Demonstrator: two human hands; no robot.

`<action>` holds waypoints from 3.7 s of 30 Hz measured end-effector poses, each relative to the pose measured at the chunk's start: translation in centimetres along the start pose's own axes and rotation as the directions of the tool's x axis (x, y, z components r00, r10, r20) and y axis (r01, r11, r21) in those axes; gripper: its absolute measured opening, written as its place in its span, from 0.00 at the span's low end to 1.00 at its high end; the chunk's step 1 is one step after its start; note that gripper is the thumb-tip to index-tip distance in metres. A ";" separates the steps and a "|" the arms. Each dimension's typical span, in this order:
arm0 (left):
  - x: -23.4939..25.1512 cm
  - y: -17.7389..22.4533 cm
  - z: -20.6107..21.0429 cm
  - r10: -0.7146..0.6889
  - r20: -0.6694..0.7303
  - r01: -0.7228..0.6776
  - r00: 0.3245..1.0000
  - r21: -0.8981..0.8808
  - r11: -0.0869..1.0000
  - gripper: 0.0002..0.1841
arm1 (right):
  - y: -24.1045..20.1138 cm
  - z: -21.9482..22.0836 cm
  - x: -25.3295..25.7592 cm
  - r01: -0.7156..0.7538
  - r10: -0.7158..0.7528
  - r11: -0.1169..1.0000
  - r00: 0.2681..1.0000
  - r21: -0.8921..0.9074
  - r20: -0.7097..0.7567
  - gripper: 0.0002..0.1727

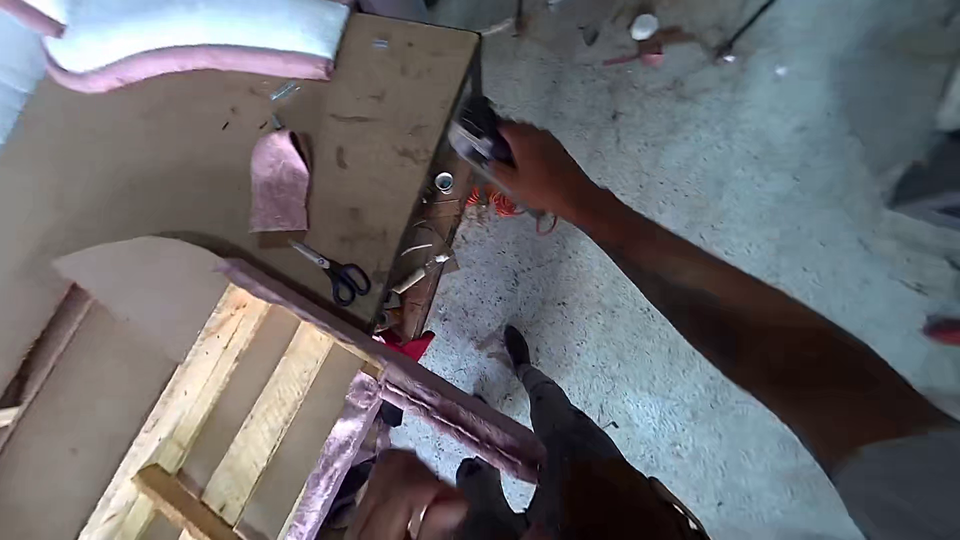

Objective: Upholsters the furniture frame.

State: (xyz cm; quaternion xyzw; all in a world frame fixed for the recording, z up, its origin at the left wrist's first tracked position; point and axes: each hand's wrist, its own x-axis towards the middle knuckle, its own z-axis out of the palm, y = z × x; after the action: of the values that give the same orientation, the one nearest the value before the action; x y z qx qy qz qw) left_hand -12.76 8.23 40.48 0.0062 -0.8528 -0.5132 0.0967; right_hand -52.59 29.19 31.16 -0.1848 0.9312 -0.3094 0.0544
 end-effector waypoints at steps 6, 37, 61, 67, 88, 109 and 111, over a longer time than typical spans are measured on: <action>-1.8 -6.3 6.9 0.073 0.408 -0.166 0.910 0.197 0.966 0.20 | 7.6 2.5 -39.0 -0.605 0.681 0.688 0.729 0.401 -0.069 0.18; -5.3 -12.2 11.5 0.527 0.653 -0.798 0.544 0.208 0.566 0.21 | -7.6 22.7 -53.5 0.008 0.486 -0.420 0.847 0.908 0.217 0.14; -2.4 -9.2 10.3 0.098 0.903 -0.806 0.418 0.319 0.498 0.21 | -6.7 23.5 -59.4 -0.024 0.609 -0.273 0.769 0.962 0.192 0.12; -3.1 -9.4 10.7 0.113 0.878 -0.695 0.465 0.284 0.661 0.05 | -10.0 25.9 -58.5 0.036 0.559 -0.383 0.805 0.923 0.200 0.13; -1.7 -7.2 12.7 -0.158 0.842 -0.501 0.517 0.447 0.741 0.11 | -10.6 23.6 -56.1 -0.044 0.439 -0.377 0.871 0.925 0.221 0.11; 3.4 -9.9 15.3 0.066 0.997 -0.432 -0.034 -0.074 0.899 0.23 | -2.8 32.5 -55.1 0.340 0.412 0.087 0.844 0.936 -0.344 0.14; 3.4 -10.0 15.0 0.129 0.992 -0.456 -0.010 -0.119 0.882 0.24 | -1.8 33.0 -53.3 0.397 0.339 0.085 0.851 0.914 -0.402 0.20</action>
State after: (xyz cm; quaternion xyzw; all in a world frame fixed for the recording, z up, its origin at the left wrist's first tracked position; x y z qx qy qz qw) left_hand -19.51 16.28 25.44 -0.5121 -0.7200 -0.2369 -0.4041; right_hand 4.47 29.64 4.99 -0.0254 0.4391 -0.8927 -0.0981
